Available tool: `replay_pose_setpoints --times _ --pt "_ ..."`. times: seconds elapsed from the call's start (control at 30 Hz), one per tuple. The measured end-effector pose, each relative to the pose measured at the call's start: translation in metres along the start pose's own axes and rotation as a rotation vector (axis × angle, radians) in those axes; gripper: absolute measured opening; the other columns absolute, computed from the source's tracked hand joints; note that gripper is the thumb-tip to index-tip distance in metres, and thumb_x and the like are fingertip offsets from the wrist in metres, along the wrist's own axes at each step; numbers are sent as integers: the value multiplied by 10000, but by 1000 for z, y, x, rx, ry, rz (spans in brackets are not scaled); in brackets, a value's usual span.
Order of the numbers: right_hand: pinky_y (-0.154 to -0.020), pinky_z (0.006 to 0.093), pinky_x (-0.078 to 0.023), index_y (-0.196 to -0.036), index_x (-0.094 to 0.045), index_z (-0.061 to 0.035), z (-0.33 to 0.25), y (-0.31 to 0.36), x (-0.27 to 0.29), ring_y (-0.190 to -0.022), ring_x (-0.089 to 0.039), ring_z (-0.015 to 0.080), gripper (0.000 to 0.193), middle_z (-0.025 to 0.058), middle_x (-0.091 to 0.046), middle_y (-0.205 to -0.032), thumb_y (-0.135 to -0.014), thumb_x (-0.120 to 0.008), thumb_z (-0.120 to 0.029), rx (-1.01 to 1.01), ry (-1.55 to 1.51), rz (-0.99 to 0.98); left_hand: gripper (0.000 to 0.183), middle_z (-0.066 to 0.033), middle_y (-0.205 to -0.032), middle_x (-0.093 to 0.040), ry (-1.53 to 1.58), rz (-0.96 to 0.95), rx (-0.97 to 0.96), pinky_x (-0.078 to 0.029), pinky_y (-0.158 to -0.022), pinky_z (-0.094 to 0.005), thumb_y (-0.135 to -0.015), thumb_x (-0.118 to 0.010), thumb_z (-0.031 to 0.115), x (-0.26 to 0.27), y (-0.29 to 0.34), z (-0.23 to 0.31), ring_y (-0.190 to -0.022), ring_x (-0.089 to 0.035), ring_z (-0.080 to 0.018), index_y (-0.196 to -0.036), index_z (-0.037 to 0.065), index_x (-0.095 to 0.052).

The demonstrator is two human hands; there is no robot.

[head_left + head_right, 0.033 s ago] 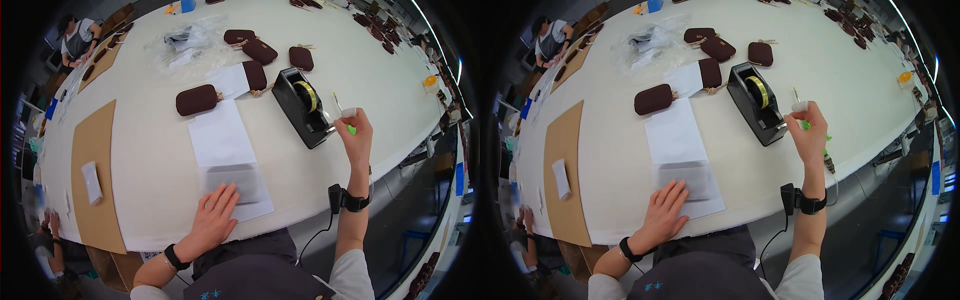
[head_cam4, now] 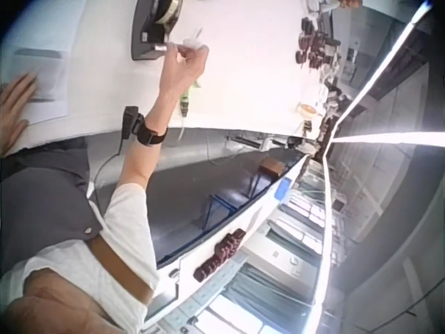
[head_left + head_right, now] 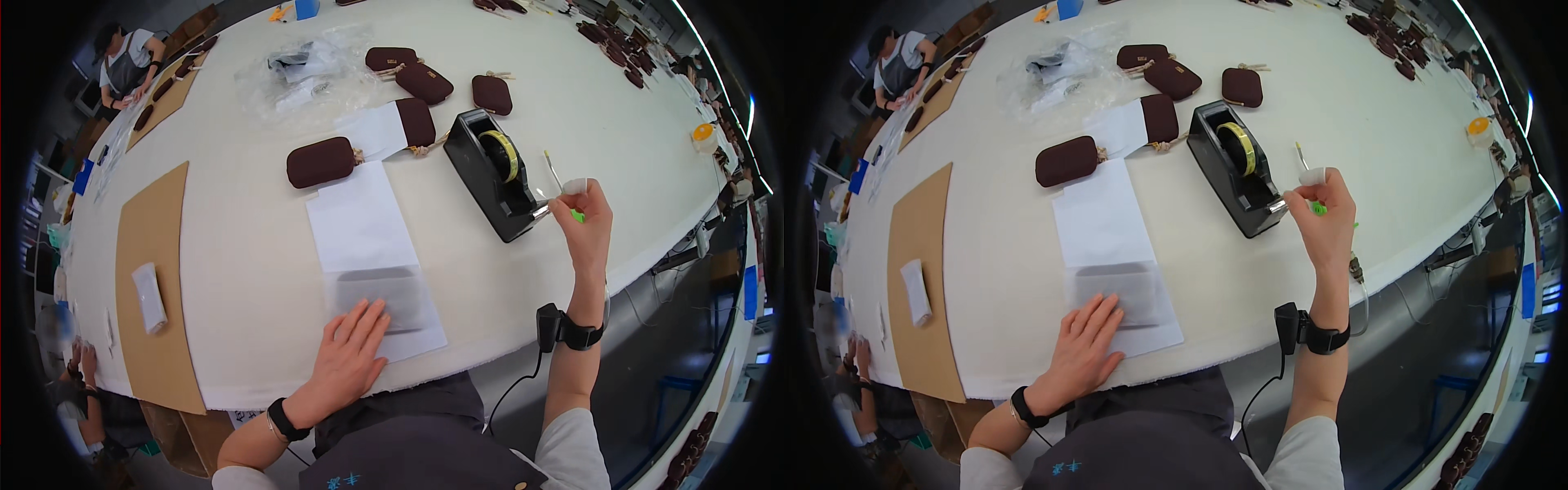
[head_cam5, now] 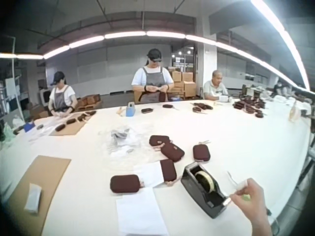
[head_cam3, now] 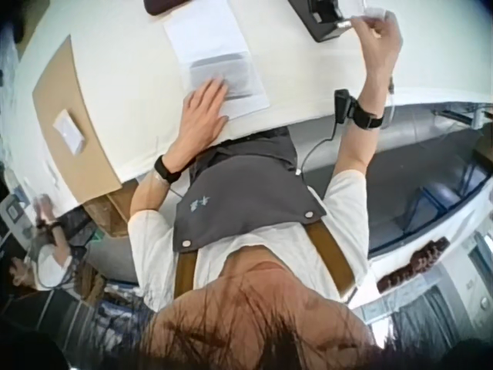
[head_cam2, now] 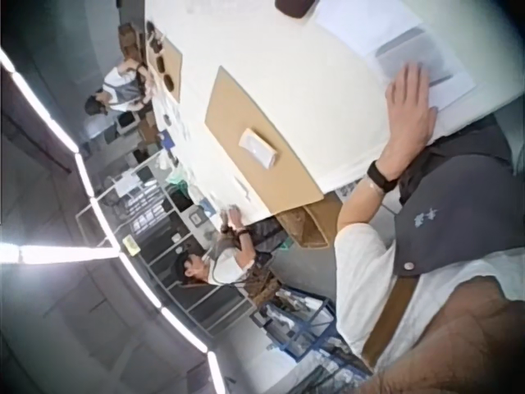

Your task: The person places small maroon pouches into white paper sleeves, folds the sleeves, and seals them with a tape dispenser. The person also uses a green tool to adjust the pouches before packaging. The process is repeated for multiple pouches on a white table.

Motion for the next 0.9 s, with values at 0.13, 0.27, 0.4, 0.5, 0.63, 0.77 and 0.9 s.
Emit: replay_pose_setpoints --times 0.13,0.27,0.4,0.5,0.63,0.77,0.9 --pt "-654 264 -373 -913 -512 -64 14 14 10 -694 -531 73 274 3 -628 -749 -726 -709 -101 -146 46 -95 661 -163 -1451 -370 4 4 -3 -289 -1040 -450 -737 -731 181 0 -1 0 -1346 -335 -318 -1308 -21 -465" --pt "-654 280 -401 -922 -499 -44 18 21 5 -694 -564 112 271 38 -634 -749 -730 -688 -70 -139 184 -11 656 -159 -1450 -372 -4 10 -10 -296 -1036 -451 -741 -726 177 1 1 -1 -1345 -336 -318 -1311 -17 -465" --pt "-694 333 -465 -947 -476 -1 25 25 0 -703 -623 201 268 110 -640 -730 -742 -647 -16 -137 426 71 650 -152 -1446 -377 29 24 -20 -299 -1035 -450 -746 -721 176 -1 0 -2 -1344 -337 -313 -1313 -12 -465" --pt "-777 271 -447 -911 -515 -12 4 55 -19 -738 -614 154 268 65 -649 -710 -722 -704 -26 -108 144 -29 645 -148 -1448 -370 17 32 -20 -298 -1036 -447 -750 -719 178 -3 3 -3 -1352 -326 -306 -1314 -9 -466" --pt "-808 276 -441 -934 -552 -17 -44 106 -98 -766 -595 132 288 44 -675 -745 -720 -744 -38 -110 -284 -250 634 -151 -1457 -354 3 15 -16 -296 -1035 -444 -762 -709 180 0 3 -6 -1363 -306 -299 -1315 -10 -465" --pt "-862 304 -401 -977 -579 -31 -49 122 -152 -905 -558 165 288 21 -695 -803 -734 -732 -48 4 -208 -330 625 -160 -1454 -354 1 38 -16 -295 -1030 -444 -771 -696 177 -6 3 -6 -1362 -305 -301 -1317 -18 -460" --pt "-905 345 -343 -1008 -590 -35 -40 121 -169 -1005 -495 192 302 -6 -697 -839 -733 -715 -42 166 -17 -298 638 -163 -1445 -365 -3 56 -27 -296 -1021 -442 -766 -698 172 -5 3 -6 -1358 -310 -300 -1321 -24 -455"
Point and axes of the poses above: each hand's wrist, its own y-axis away from the middle knuckle, its own x-axis out of the back of the hand, z = x × y, the point moved 1 cm from there along -y, towards the middle knuckle
